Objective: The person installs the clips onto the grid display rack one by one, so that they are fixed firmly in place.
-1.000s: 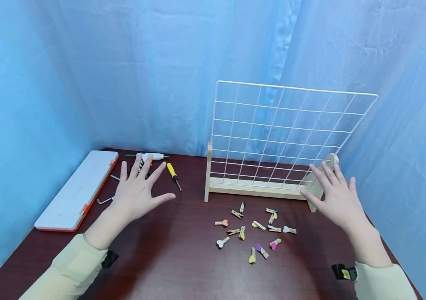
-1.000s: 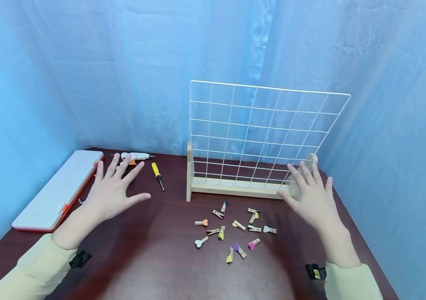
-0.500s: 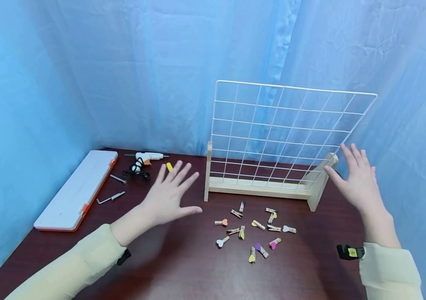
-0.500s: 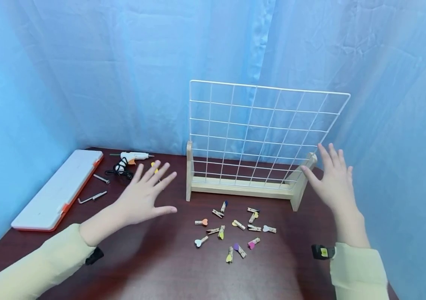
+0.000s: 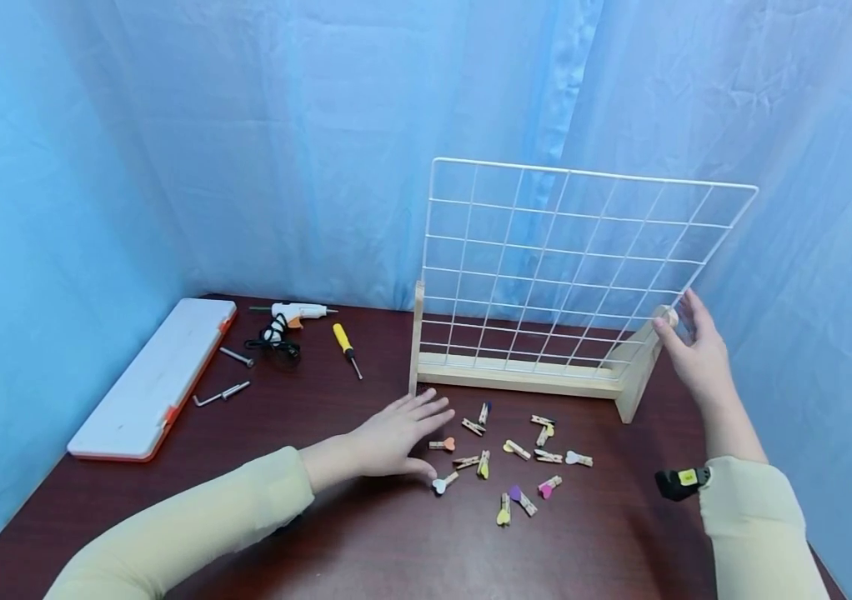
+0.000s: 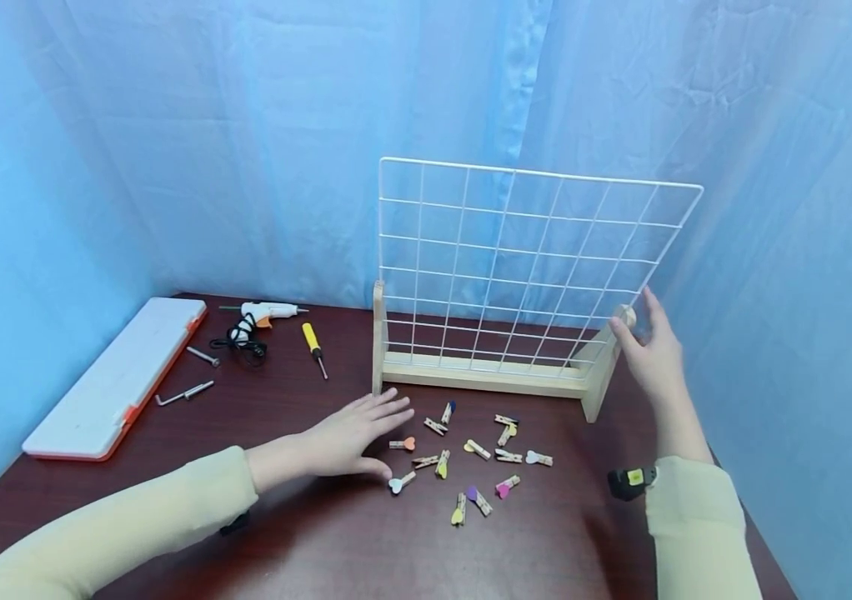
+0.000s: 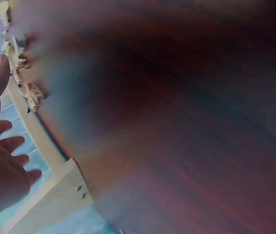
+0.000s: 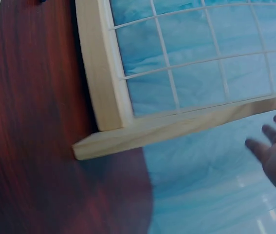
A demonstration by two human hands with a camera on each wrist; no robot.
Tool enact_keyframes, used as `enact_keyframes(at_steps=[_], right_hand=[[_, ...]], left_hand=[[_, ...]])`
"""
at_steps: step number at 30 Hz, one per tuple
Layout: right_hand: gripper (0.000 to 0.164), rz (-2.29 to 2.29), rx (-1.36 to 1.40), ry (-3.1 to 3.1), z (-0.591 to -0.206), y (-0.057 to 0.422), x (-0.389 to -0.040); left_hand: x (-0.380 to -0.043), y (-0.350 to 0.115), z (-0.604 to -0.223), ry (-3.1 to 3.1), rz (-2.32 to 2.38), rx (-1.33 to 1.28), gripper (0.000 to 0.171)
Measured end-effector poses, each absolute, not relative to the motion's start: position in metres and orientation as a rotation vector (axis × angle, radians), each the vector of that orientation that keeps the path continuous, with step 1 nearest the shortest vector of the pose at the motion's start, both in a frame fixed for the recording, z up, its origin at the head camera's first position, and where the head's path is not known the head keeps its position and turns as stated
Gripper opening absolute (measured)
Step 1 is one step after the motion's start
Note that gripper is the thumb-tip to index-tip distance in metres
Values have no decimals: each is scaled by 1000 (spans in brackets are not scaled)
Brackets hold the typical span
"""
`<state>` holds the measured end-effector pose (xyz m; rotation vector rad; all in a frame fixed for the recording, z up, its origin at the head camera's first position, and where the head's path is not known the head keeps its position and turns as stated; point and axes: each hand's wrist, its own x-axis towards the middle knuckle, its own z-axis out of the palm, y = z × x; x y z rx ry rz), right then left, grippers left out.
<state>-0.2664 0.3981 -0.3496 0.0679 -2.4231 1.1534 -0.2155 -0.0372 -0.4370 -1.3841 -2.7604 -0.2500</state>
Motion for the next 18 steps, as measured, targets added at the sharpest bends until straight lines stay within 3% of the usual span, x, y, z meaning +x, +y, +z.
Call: enact_keyframes(at_steps=[10,18], right_hand=[[41,1593,280,-1962,-365,388,-272],[42,1651,272,-1941,-370,393,-275]], left_hand=[[-234,-18,-452,-2634,-383,-1652,38],[-239,-13,-448,-2595,-369,-1667,18]])
